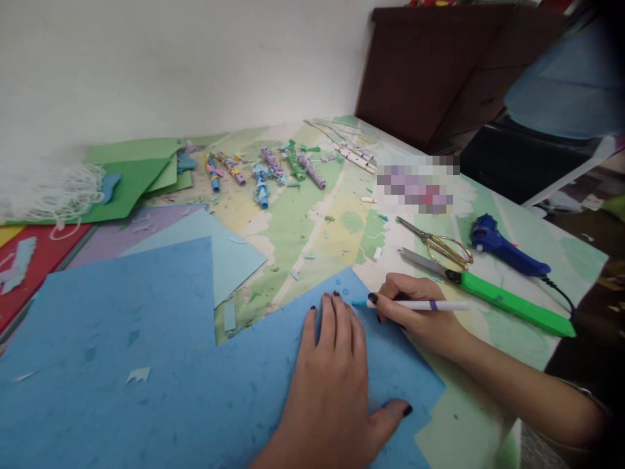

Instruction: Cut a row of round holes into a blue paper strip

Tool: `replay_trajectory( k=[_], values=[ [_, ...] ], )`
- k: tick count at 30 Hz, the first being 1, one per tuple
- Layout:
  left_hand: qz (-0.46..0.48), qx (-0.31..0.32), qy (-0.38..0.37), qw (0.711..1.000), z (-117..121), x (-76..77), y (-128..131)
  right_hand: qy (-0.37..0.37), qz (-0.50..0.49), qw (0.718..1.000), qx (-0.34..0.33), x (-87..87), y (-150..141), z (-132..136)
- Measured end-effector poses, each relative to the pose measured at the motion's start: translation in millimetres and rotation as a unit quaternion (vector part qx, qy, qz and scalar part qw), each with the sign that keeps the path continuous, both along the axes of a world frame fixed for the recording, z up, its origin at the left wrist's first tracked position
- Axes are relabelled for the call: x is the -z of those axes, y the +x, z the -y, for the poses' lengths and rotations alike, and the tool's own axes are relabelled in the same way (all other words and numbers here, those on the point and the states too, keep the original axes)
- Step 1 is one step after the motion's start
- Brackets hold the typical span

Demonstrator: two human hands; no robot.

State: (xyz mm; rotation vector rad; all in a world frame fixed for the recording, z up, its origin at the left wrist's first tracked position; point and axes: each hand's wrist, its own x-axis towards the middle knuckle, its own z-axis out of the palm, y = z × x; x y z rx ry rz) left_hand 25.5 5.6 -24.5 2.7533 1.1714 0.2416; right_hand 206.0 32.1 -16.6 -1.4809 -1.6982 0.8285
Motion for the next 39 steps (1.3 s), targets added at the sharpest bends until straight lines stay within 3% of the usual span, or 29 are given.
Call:
replay_trajectory(
  k=[25, 39],
  values=[
    [-0.011, 0.0, -0.004, 1.0, -0.4, -2.5, 1.3, 0.008, -0.029, 0.999, 0.029, 1.3, -1.2, 0.3],
    [-0.012, -0.003, -0.006, 1.0, -0.8, -2.5, 1.2, 0.001, -0.013, 1.0, -0.001, 2.3, 0.4, 0.8]
  ],
)
